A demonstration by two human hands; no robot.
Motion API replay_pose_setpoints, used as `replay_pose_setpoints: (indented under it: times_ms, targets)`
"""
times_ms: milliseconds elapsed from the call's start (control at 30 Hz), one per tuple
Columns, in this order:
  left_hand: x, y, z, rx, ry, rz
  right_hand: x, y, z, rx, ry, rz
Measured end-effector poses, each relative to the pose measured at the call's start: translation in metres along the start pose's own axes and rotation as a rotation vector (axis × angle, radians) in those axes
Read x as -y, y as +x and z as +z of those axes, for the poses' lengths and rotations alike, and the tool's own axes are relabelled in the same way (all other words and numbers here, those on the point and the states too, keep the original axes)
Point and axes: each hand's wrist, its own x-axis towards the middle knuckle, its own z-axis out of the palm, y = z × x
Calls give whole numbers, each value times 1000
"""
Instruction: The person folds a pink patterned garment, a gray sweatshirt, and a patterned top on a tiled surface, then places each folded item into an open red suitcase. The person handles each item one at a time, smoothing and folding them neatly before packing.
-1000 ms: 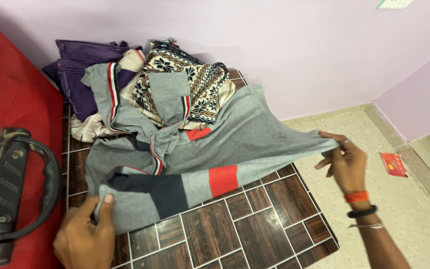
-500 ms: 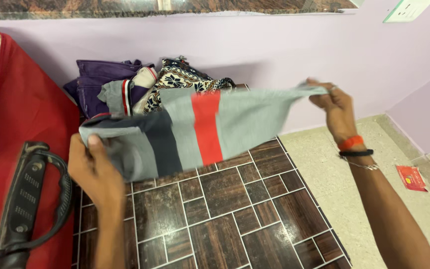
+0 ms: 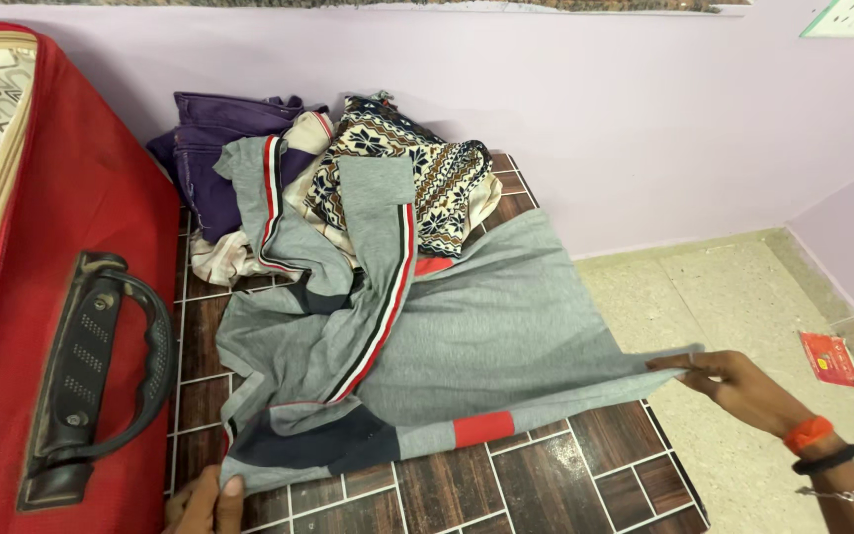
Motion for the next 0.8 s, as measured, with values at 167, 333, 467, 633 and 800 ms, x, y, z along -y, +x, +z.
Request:
replay_pose_setpoints:
  times_ms: [167, 333, 467, 633, 800]
  targets:
    - [-36, 12, -26, 176, -87, 11, -1, -7, -14, -160, -661, -246]
    - [-144, 38, -67, 67, -451, -139, 21, 24, -33, -331, -239, -558]
    - [-193, 79, -76, 79, -371, -330, 51, 71, -11, -320, 82, -253]
    - [-207, 94, -79, 83, -132, -238, 58, 96, 16, -234, 96, -277]
    - [-214, 96, -78, 194, 147, -247, 52, 94, 13, -257, 67, -107]
